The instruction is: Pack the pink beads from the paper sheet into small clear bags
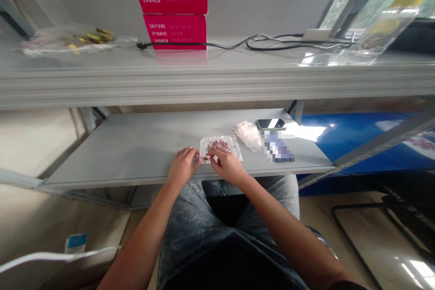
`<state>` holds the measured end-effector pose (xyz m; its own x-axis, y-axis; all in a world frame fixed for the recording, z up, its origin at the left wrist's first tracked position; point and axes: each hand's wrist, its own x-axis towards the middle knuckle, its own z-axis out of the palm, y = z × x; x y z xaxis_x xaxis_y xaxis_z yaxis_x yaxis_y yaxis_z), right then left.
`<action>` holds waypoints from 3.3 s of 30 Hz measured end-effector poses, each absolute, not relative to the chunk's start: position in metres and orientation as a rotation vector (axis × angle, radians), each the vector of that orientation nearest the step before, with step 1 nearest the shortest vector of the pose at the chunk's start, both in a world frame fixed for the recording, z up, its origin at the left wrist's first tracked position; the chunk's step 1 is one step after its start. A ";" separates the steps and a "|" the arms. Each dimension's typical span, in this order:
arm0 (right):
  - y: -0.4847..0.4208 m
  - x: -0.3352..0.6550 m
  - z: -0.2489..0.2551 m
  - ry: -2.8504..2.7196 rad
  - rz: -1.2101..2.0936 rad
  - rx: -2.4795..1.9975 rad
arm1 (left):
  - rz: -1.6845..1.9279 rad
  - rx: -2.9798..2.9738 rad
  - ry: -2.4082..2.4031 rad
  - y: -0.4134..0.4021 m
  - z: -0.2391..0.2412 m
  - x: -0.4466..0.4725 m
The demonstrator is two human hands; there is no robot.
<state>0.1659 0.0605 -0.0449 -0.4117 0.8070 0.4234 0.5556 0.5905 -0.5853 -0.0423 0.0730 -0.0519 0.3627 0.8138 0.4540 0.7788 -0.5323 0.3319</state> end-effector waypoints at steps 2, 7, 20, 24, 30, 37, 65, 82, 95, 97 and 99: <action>0.073 0.164 -0.048 -2.140 0.433 -1.192 | 0.933 2.491 1.503 0.077 -0.059 -0.042; 0.082 0.151 -0.048 -2.252 0.377 -1.398 | 0.960 2.386 1.503 0.081 -0.068 -0.044; 0.079 0.150 -0.049 -2.260 0.391 -1.440 | 0.881 2.378 1.502 0.081 -0.067 -0.044; 0.078 0.151 -0.048 -2.202 0.436 -1.372 | 0.889 2.362 1.492 0.079 -0.067 -0.044; 0.077 0.144 -0.043 -1.911 0.543 -1.262 | 0.936 2.334 1.469 0.080 -0.067 -0.044; 0.074 0.112 -0.027 -2.102 0.559 -1.083 | 1.009 2.175 1.476 0.080 -0.064 -0.045; 0.070 0.210 -0.051 -1.788 0.408 -1.578 | 1.060 2.348 1.383 0.066 -0.069 -0.014; 0.095 0.245 -0.049 -1.902 0.301 -1.684 | 1.049 2.169 1.394 0.069 -0.071 -0.017; 0.102 0.245 -0.053 -1.979 0.291 -1.708 | 1.011 2.102 1.423 0.065 -0.065 -0.016; 0.097 0.233 -0.051 -1.873 0.407 -1.607 | 1.007 2.090 1.420 0.066 -0.065 -0.016; 0.090 0.212 -0.047 -1.796 0.584 -1.450 | 1.012 2.084 1.420 0.067 -0.066 -0.017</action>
<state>0.2117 0.0898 -0.0469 -0.0851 0.9613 0.2622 0.6229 0.2567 -0.7390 -0.0170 0.0667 -0.0664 0.2131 0.9194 0.3305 0.6124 -0.3893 0.6880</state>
